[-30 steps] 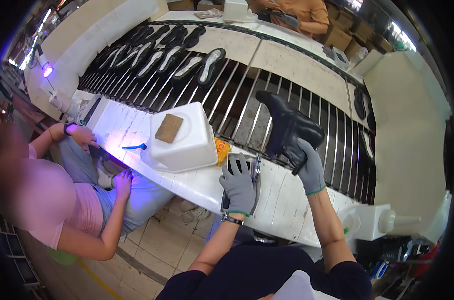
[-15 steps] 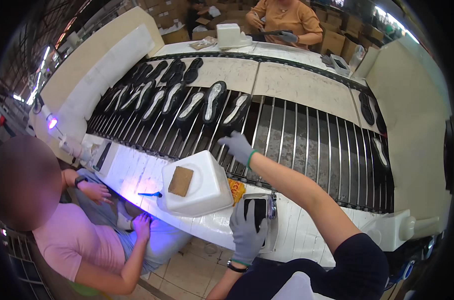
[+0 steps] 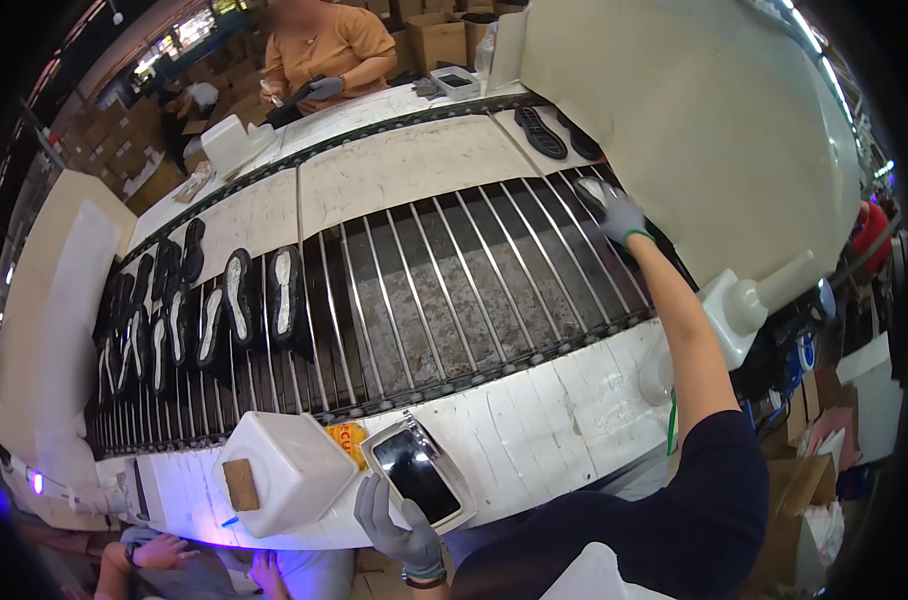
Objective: Applying adhesive to the bottom edges of black boots using a brush and solvent at a manufacturing station.
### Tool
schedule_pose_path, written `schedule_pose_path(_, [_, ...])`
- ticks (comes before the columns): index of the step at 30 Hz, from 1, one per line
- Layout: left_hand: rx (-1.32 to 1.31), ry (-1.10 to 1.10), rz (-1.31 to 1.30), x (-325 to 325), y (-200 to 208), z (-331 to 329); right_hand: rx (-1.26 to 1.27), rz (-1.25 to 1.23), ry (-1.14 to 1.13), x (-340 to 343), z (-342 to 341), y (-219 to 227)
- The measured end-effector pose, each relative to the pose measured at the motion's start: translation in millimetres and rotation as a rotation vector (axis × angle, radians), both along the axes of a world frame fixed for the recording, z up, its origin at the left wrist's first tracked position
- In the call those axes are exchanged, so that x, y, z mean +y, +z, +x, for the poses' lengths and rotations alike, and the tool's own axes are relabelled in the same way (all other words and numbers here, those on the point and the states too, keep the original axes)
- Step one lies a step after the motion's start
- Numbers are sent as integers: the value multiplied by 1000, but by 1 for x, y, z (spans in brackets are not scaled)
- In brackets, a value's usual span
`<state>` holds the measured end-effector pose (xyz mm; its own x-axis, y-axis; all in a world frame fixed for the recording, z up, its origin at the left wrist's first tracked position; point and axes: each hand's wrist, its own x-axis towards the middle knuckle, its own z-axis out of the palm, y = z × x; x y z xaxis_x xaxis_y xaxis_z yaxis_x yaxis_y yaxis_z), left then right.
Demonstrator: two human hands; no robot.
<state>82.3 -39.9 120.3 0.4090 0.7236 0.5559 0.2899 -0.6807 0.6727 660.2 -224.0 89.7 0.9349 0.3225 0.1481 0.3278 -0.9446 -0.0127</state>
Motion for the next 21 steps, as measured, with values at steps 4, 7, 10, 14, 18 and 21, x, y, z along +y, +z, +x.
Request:
schedule_pose_path(4, [-29,-95,-18,-6,9,18,26,22,70,-40,21,-31])
schedule_pose_path(7, [-59,-100,-4,-13,15,18,-15,91,223,-28,29,-10])
schedule_pose_path(10, [-97,-74,-46,-19,17,12,0,-17,231,8,42,54])
schedule_pose_path(14, [-75,-61,-73,-19,17,3,363,572,513,62,-6,119])
schedule_pose_path(18, [-124,-72,-28,-16,20,-7,796,1004,453,145,-80,124])
schedule_pose_path(21, [-150,-28,13,-13,26,-20,886,1113,606,227,-131,99])
